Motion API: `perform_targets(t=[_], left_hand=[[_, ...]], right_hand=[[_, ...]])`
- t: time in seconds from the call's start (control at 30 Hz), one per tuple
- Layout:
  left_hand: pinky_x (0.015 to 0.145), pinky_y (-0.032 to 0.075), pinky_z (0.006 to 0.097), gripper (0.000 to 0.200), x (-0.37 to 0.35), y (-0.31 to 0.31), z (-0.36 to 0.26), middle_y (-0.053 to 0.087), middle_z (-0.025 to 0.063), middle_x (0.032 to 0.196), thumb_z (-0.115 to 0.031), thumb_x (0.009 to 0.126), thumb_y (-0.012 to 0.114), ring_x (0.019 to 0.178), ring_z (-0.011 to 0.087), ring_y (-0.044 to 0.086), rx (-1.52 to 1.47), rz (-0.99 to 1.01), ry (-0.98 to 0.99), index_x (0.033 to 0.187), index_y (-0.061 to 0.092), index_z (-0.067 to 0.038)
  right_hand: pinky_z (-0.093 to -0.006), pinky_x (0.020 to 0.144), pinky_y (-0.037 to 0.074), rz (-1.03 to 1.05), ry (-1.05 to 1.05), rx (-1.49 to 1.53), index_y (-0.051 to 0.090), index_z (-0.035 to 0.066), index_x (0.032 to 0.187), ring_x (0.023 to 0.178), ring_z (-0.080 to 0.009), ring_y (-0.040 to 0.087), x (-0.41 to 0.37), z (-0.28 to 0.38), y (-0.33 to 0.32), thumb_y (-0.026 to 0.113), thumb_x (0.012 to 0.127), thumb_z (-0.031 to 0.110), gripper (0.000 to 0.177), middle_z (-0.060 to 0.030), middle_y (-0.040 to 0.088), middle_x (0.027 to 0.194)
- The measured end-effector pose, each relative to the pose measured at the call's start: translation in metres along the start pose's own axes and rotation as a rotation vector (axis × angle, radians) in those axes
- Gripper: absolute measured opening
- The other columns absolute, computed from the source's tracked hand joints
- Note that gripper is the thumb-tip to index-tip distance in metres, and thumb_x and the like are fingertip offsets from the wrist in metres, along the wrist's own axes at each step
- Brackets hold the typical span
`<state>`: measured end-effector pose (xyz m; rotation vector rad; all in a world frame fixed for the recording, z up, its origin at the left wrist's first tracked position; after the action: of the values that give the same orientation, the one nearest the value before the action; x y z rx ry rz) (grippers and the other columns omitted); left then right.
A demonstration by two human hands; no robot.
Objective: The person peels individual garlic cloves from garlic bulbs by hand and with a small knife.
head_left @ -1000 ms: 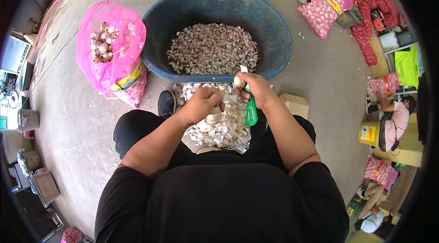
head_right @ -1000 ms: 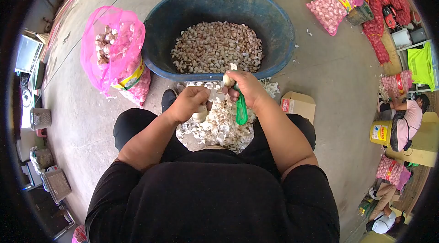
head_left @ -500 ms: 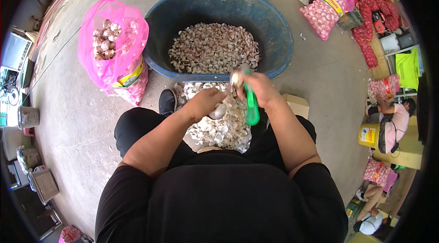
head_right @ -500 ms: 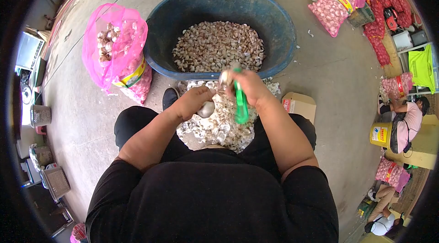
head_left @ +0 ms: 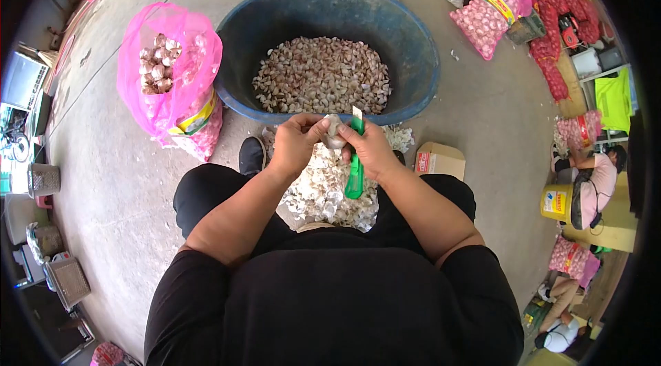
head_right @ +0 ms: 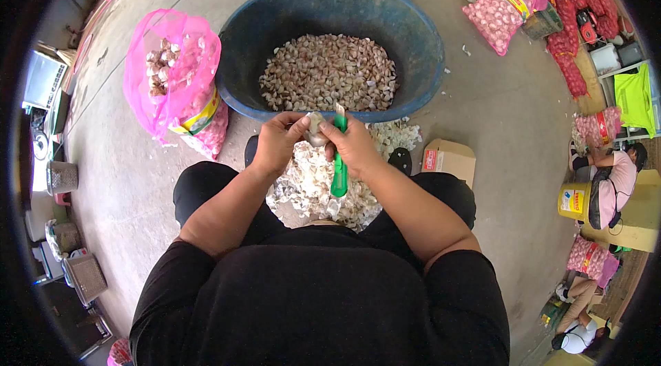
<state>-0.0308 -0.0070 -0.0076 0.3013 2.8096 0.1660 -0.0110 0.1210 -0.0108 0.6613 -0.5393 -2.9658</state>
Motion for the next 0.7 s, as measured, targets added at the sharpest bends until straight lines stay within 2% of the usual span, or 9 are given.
perform_targets(t=[0.03,0.07,0.17,0.23,0.33,0.43,0.53,0.6,0.7], left_hand=[[0.071,0.044,0.0252,0.045,0.000,0.001,0.002,0.057,0.0095,0.085,-0.019,0.073,0.068,0.079,0.0140,0.054,-0.074,0.013,-0.001,0.105,0.049,0.007],[0.072,0.043,0.0250,0.056,-0.004,0.005,-0.008,0.057,0.0103,0.090,-0.021,0.073,0.068,0.081,0.0145,0.054,0.259,0.061,0.134,0.116,0.044,0.006],[0.073,0.043,0.0250,0.063,-0.010,0.013,-0.023,0.057,0.0096,0.092,-0.015,0.068,0.071,0.082,0.0130,0.053,0.594,0.136,0.356,0.121,0.040,0.002],[0.073,0.043,0.0254,0.060,-0.006,0.009,-0.013,0.057,0.0100,0.092,-0.013,0.068,0.071,0.082,0.0132,0.053,0.519,0.217,0.192,0.118,0.042,0.002],[0.072,0.043,0.0266,0.051,-0.012,0.011,-0.020,0.056,0.0110,0.091,-0.013,0.067,0.071,0.084,0.0136,0.053,0.506,0.236,0.101,0.109,0.047,0.003],[0.072,0.044,0.0284,0.044,-0.013,0.014,-0.026,0.056,0.0119,0.091,-0.015,0.071,0.069,0.085,0.0148,0.053,0.560,0.198,0.249,0.103,0.046,0.003],[0.072,0.044,0.0291,0.041,-0.019,0.021,-0.027,0.055,0.0132,0.091,-0.018,0.077,0.063,0.086,0.0169,0.054,0.566,0.195,0.345,0.104,0.040,0.003],[0.067,0.045,0.0354,0.032,-0.026,0.026,-0.026,0.055,0.0200,0.088,-0.021,0.084,0.052,0.079,0.0275,0.058,0.571,0.184,0.475,0.100,0.034,0.000],[0.063,0.046,0.0350,0.028,-0.018,0.022,-0.016,0.057,0.0181,0.080,-0.022,0.087,0.047,0.072,0.0283,0.059,0.325,0.172,0.388,0.097,0.036,0.001]], right_hand=[[-0.0221,0.037,0.037,0.007,0.001,-0.011,0.052,0.001,0.084,0.042,-0.0096,0.046,-0.001,-0.002,0.001,0.059,0.080,0.020,0.020,-0.0024,0.052,0.061],[-0.0222,0.037,0.037,0.013,0.002,-0.021,0.052,0.001,0.084,0.043,-0.0097,0.047,-0.001,-0.005,0.002,0.059,0.080,0.019,0.020,-0.0029,0.052,0.063],[-0.0216,0.043,0.038,0.033,-0.002,-0.173,0.050,0.001,0.086,0.052,-0.0085,0.049,-0.001,0.000,-0.003,0.063,0.077,0.022,0.026,-0.0049,0.054,0.070],[-0.0230,0.049,0.039,-0.007,-0.101,-0.328,0.050,0.001,0.086,0.059,-0.0094,0.050,0.002,0.005,-0.007,0.064,0.076,0.024,0.029,-0.0059,0.054,0.071],[-0.0234,0.056,0.042,0.035,-0.655,-0.809,0.048,0.003,0.090,0.061,-0.0094,0.050,-0.006,0.026,0.007,0.062,0.078,0.024,0.028,-0.0021,0.053,0.072],[-0.0247,0.064,0.041,0.047,-0.469,-0.683,0.048,0.002,0.089,0.071,-0.0105,0.050,-0.005,0.025,0.006,0.060,0.079,0.023,0.026,-0.0028,0.053,0.076],[-0.0228,0.055,0.041,-0.039,-0.566,-0.599,0.048,0.005,0.086,0.062,-0.0088,0.049,-0.003,0.023,0.000,0.059,0.080,0.022,0.021,-0.0020,0.052,0.071],[-0.0235,0.054,0.040,-0.037,-0.360,-0.456,0.048,0.004,0.084,0.061,-0.0092,0.049,0.000,0.017,-0.003,0.062,0.077,0.025,0.026,-0.0035,0.053,0.068],[-0.0220,0.050,0.038,0.019,-0.061,-0.180,0.046,0.004,0.079,0.057,-0.0069,0.046,-0.007,0.010,0.005,0.063,0.077,0.023,0.025,-0.0022,0.052,0.064]])
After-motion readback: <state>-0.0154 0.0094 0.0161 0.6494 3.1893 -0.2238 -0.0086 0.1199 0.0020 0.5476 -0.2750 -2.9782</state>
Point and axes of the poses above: each hand's wrist, its own x-axis towards the middle knuckle, its own y-axis out of the palm, z = x × y, the point moved 6 cm from there along x, towards the middle knuckle
